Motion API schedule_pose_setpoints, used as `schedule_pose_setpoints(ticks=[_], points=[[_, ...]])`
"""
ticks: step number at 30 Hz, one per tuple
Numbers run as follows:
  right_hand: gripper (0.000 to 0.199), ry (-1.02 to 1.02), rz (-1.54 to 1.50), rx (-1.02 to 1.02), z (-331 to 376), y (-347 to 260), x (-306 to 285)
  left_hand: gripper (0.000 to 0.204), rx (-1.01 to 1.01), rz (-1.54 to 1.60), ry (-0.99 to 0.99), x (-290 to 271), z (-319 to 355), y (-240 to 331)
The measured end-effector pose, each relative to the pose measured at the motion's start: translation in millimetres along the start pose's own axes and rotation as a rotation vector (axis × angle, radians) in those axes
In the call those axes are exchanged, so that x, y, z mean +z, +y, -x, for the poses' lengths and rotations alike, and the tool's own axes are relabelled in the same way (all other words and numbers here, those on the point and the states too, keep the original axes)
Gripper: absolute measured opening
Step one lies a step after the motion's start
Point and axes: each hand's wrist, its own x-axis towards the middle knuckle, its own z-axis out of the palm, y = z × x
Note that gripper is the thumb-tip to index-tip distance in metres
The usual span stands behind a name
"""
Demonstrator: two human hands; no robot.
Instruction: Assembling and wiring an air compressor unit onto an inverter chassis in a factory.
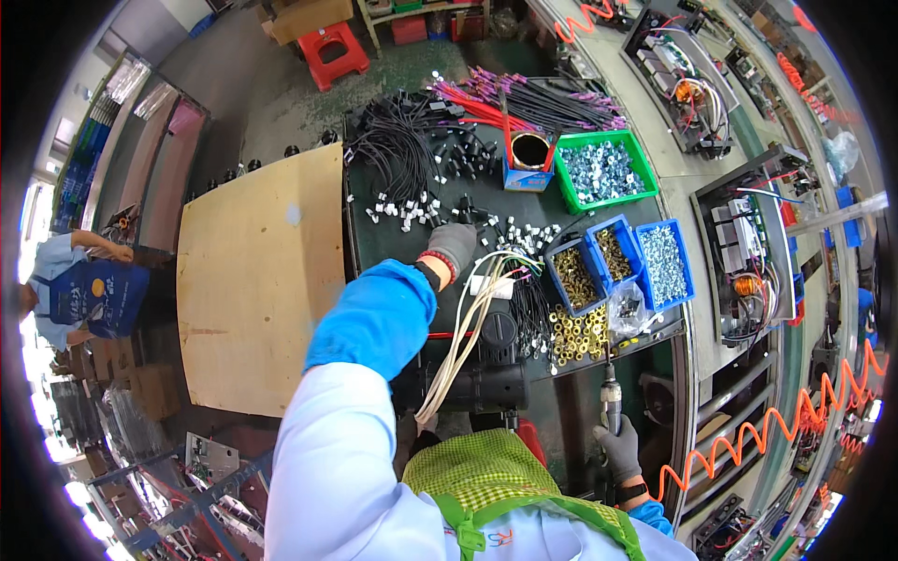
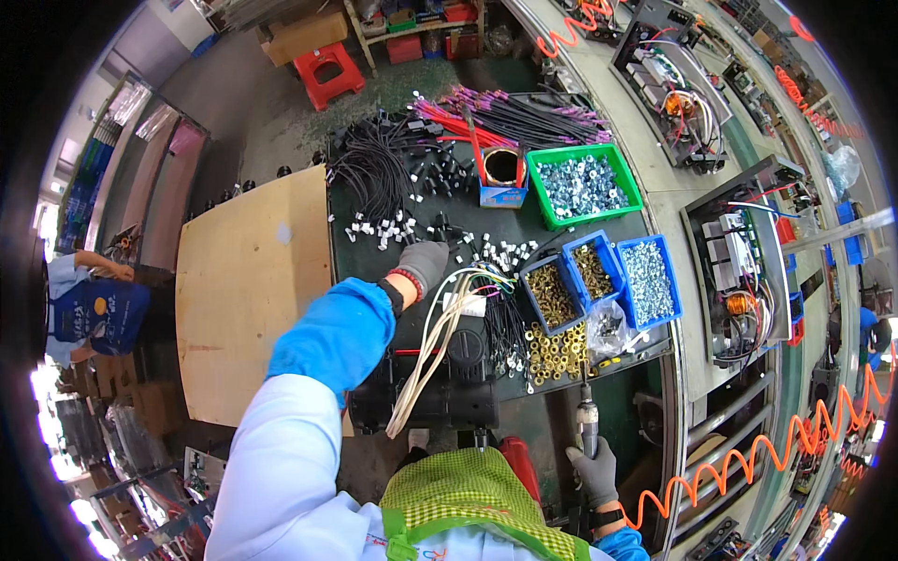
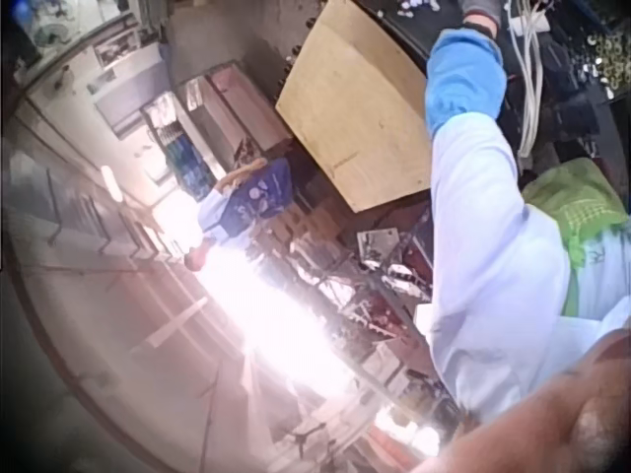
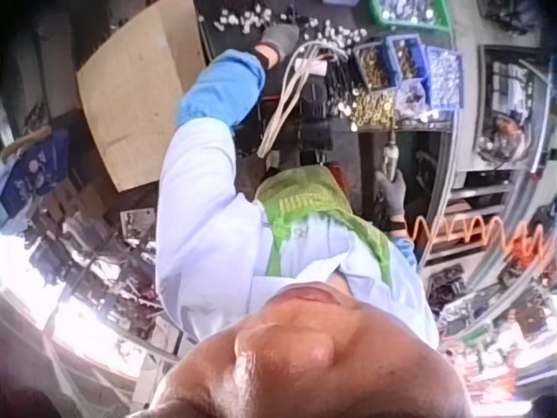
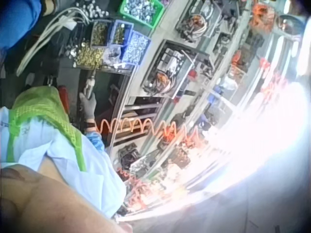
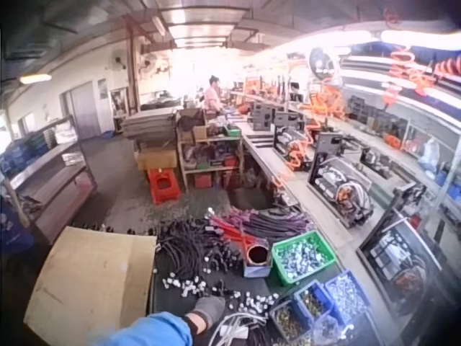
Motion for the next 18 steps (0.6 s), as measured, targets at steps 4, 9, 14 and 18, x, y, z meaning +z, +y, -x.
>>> schedule_pose_setpoints(ticks=[4,9,14,18], points=[[0.029,0.006,-0.045,-0.040,32,-10,10,0.031,0.048,0.158,0.015,-10,14,-32],[0.035,0.044,0.041,-0.265,106,-25,39,0.036,0.167,0.943,0.246,-77,109,-73],[0.047,-0.104,0.026,-0.320,174,-27,112,0.033,0.314,1.844,-0.014,-91,273,-83],[0.049,-0.188,0.115,-0.512,218,-49,191,0.034,0.295,2.132,-0.282,-28,348,-103]])
